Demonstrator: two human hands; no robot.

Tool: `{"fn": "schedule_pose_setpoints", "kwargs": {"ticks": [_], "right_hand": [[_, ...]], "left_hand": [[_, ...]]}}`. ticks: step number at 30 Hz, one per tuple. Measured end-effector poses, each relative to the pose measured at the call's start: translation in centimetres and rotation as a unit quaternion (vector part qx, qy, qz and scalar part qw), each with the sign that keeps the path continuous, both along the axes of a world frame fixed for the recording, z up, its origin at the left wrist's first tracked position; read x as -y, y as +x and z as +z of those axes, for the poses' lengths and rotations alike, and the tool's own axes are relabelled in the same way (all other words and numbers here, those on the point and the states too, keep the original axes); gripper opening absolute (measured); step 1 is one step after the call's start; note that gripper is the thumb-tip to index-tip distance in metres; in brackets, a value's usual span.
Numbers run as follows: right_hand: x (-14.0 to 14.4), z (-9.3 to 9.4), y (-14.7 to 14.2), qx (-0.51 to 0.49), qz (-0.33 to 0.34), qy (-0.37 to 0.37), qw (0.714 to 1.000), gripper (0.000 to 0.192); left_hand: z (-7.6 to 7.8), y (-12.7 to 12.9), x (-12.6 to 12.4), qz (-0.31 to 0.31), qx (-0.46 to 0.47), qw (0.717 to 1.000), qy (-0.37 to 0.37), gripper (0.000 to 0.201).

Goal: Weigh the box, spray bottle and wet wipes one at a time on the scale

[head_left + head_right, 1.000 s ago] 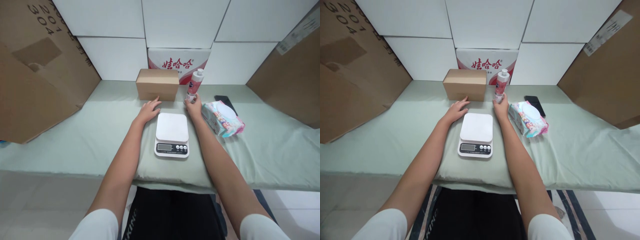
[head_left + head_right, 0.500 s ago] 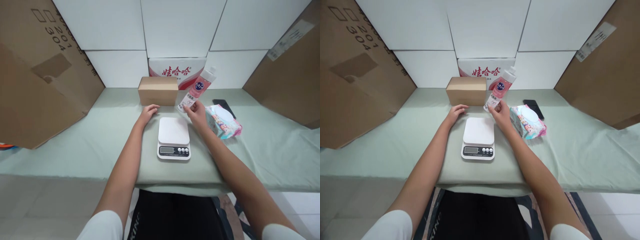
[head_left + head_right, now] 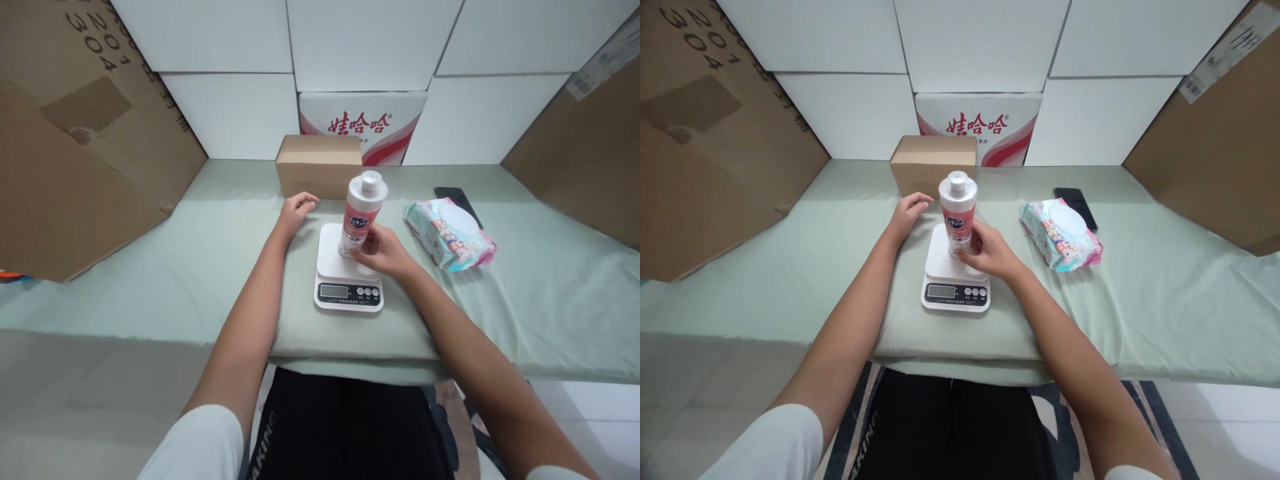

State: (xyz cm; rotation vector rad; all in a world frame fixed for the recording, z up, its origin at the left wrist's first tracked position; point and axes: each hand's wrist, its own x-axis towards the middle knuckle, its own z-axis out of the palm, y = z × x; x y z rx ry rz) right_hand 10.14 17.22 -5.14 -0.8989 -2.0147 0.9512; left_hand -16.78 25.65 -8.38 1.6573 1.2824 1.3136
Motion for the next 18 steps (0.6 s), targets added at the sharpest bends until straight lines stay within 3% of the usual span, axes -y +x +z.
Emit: {"fn": "schedule_pose_setpoints", "kwargs": {"ticks": [7,13,18], "right_hand": [[0.0,0.9,0.9,0.006,-0.028,0.071,0.997,0.058],[0.0,0.6,0.4,0.005,-0.015,0.050,0.999,0.046],[-1.8,-0.4,1.2,-0.066,-0.160,0.096,0.980,0.044]], "left_hand": [[0.0,-0.1,0.0,0.003,0.006,1.000,0.019,0.022],[-0.2,-0.1,-0.2,0.008,0.003,1.000,0.026,0.021],[-0.3,-0.2,-0.5,0.006,0.002,1.000,0.022,0.022]]}}
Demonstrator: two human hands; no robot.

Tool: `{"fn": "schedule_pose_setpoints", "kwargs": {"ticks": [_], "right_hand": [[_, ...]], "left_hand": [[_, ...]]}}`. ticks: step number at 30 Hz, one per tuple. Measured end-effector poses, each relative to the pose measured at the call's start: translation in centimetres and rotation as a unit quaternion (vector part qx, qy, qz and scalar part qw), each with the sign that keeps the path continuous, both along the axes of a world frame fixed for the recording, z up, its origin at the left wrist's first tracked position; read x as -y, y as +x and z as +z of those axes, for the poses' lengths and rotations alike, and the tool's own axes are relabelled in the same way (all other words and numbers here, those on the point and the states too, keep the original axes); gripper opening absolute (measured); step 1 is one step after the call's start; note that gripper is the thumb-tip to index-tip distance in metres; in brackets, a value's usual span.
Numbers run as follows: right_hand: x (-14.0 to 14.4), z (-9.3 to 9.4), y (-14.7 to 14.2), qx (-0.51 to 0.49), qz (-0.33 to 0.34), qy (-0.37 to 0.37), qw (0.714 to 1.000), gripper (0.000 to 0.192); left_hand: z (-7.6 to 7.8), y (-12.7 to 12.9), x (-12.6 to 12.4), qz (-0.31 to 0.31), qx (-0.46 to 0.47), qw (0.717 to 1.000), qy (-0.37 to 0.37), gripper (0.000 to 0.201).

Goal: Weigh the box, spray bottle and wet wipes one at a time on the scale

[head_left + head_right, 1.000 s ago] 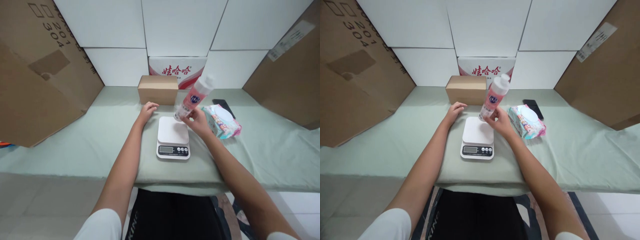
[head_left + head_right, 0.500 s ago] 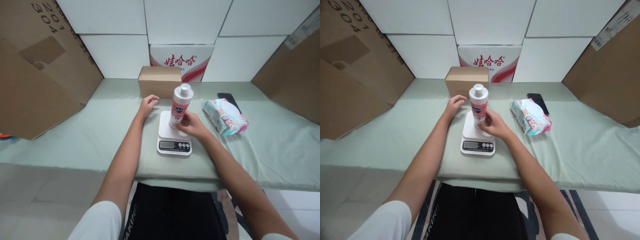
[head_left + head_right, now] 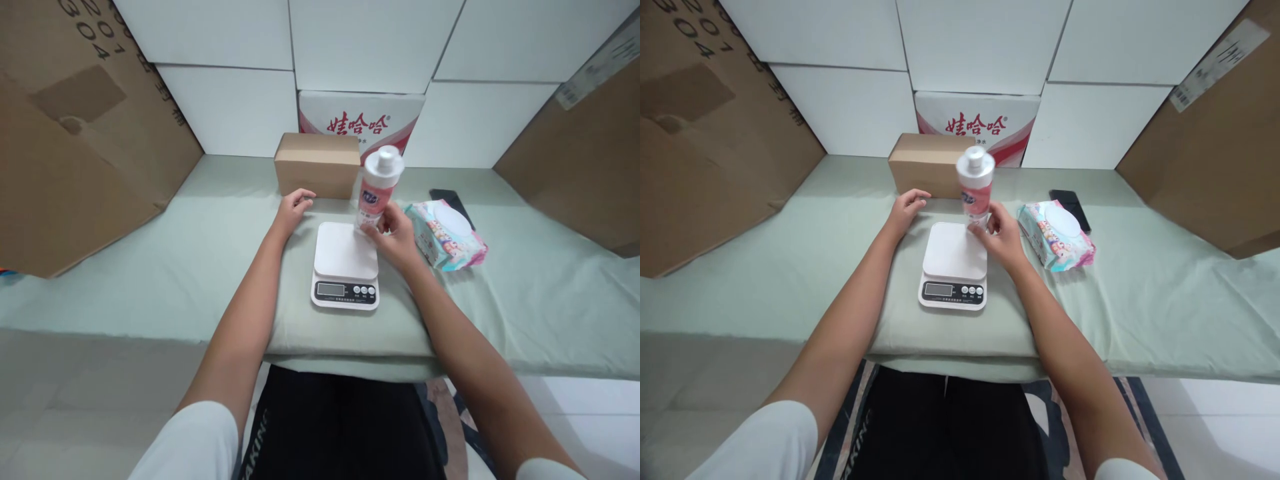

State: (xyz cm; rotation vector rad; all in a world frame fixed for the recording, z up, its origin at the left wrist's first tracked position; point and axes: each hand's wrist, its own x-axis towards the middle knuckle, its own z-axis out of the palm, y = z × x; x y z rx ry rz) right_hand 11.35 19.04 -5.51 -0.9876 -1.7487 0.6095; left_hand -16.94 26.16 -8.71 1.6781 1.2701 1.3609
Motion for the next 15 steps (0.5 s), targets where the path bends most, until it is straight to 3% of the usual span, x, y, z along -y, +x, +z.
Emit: {"fn": "schedule_pose_setpoints", "kwargs": {"ticks": [4,7,15], "right_hand": [[-2.0,-1.2,1.3,-0.006,-0.113,-0.008,0.993,0.043],[-3.0,-2.1,1.9,0.003,-0.163,-0.027,0.986,0.046],[-4.3,-3.6,2.4,0.047,-0.193,-0.058,0.978,0.049]], "left_hand": [[0.1,0.1,0.2,0.009,0.003,1.000,0.001,0.025],[0.3,0.2,0.5,0.013,0.004,1.000,-0.008,0.027],[0.5,0.3,0.6,0.005,0.002,1.000,-0.024,0.027]]}}
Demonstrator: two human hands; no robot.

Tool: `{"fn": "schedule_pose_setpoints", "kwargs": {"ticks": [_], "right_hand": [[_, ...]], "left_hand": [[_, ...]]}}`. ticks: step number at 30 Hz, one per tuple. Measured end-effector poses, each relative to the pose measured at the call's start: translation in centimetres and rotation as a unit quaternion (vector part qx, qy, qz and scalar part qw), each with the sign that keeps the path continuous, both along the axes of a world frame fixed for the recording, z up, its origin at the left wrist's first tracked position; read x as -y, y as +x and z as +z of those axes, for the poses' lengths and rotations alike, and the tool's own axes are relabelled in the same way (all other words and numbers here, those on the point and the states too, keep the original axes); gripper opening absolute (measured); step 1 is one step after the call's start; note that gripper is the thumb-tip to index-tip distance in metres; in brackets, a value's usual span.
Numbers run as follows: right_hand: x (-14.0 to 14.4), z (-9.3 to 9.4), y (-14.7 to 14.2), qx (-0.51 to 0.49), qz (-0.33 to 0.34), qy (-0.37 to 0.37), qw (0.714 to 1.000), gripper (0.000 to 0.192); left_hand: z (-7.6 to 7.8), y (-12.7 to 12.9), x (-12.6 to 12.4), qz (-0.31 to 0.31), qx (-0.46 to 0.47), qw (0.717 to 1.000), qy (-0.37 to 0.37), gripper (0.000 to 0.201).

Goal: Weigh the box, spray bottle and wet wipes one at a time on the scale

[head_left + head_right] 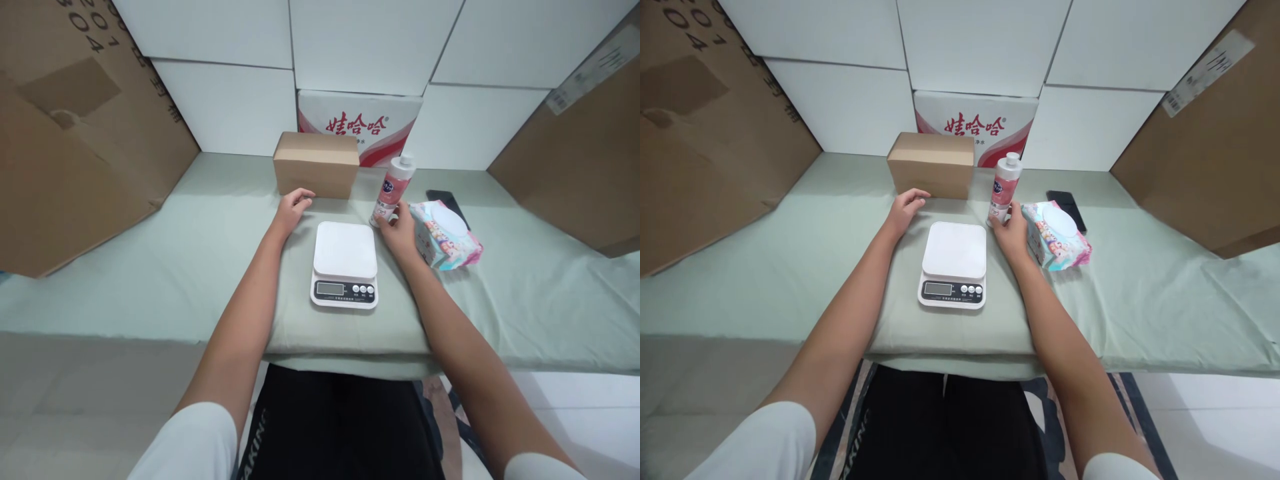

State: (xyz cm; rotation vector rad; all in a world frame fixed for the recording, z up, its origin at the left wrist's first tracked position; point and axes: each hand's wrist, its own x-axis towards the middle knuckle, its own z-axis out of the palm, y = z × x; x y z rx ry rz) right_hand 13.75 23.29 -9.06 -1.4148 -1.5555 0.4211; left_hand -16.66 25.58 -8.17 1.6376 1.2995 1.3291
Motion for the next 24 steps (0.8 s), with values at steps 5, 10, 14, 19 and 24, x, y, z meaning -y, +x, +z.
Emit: {"fn": "schedule_pose_setpoints", "kwargs": {"ticks": [5,10,14,19,24], "right_hand": [[0.3,0.6,-0.5,0.053,-0.041,0.000,0.998,0.045],[1.3,1.6,-1.4,0.113,-0.118,-0.068,0.984,0.058],[1.2,1.2,-1.4,0.077,-0.097,-0.058,0.991,0.067],[1.0,1.2,-1.3,0.007,-0.061,-0.047,0.997,0.072],[3.4,5.3,0.6,0.054,-0.074,0.034,0.995,0.048]], "left_hand": [[0.0,0.0,0.1,-0.006,-0.008,1.000,-0.008,0.025],[0.0,0.1,0.1,-0.005,-0.016,1.000,-0.009,0.024],[0.0,0.1,0.2,-0.001,-0.018,1.000,-0.015,0.023],[0.1,0.0,0.4,0.002,-0.021,1.000,-0.018,0.023],[0.1,0.0,0.4,0.003,-0.021,1.000,-0.008,0.022]]}}
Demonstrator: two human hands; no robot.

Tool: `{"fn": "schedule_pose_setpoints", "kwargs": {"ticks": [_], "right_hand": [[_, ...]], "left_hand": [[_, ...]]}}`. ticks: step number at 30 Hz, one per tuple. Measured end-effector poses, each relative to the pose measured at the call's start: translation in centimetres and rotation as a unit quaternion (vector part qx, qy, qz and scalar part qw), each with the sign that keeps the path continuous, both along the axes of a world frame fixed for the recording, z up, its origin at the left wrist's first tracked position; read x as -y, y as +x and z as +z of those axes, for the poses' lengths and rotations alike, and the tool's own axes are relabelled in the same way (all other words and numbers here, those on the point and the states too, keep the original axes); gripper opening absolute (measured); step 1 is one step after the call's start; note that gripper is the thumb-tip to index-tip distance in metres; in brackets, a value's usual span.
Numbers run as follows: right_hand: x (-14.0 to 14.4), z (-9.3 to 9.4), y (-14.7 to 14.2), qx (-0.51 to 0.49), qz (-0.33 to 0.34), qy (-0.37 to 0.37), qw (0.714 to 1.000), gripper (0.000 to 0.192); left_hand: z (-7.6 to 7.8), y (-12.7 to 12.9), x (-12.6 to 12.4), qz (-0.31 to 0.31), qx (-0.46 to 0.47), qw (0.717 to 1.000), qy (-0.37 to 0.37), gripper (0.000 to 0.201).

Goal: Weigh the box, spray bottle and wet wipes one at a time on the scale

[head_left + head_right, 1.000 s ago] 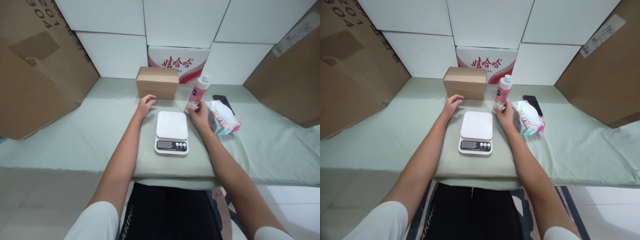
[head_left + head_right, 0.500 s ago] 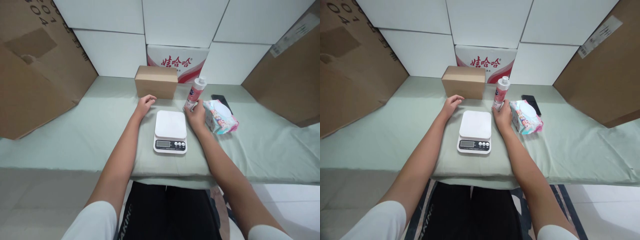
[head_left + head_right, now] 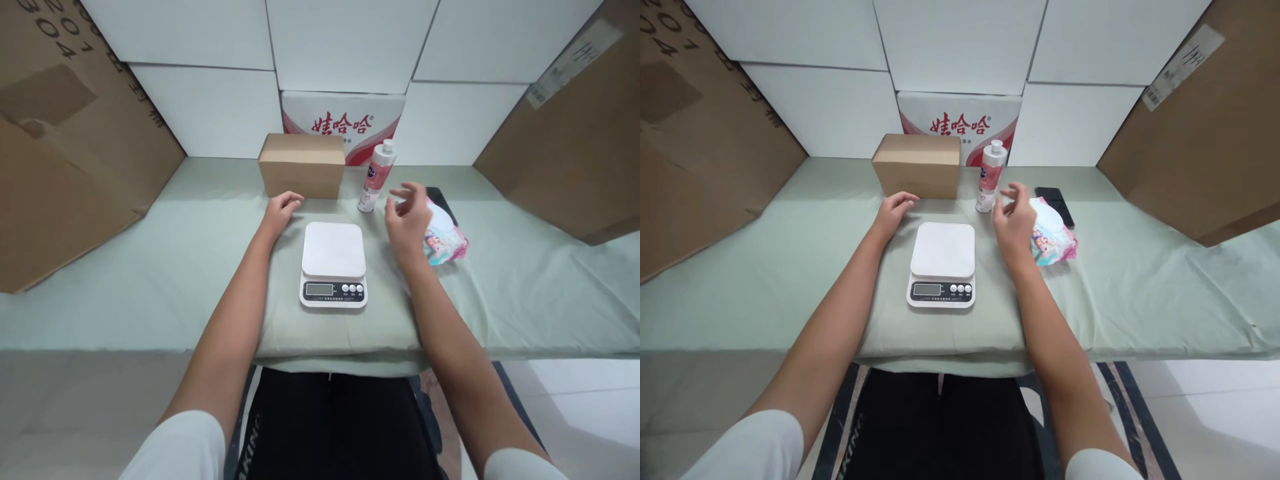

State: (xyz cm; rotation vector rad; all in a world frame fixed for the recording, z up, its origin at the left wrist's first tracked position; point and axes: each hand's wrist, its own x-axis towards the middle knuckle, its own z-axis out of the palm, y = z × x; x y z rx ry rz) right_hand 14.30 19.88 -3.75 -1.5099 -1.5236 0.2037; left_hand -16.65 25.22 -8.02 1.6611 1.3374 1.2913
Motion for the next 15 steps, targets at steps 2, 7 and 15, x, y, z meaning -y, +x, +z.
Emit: {"fn": "schedule_pose_setpoints", "kwargs": {"ticks": [2,7,15], "right_hand": [[0.9,1.8,1.5,0.079,-0.077,-0.011,0.994,0.051],[0.9,3.5,4.7,0.217,-0.183,-0.261,0.923,0.101],[1.9,6.1,6.0,0.216,0.006,-0.295,0.931,0.085]], "left_hand": [[0.0,0.0,0.0,-0.003,0.002,1.000,-0.001,0.024],[0.1,0.2,0.0,-0.002,0.006,1.000,-0.009,0.026],[0.0,0.3,-0.7,-0.004,0.024,1.000,-0.006,0.029]]}}
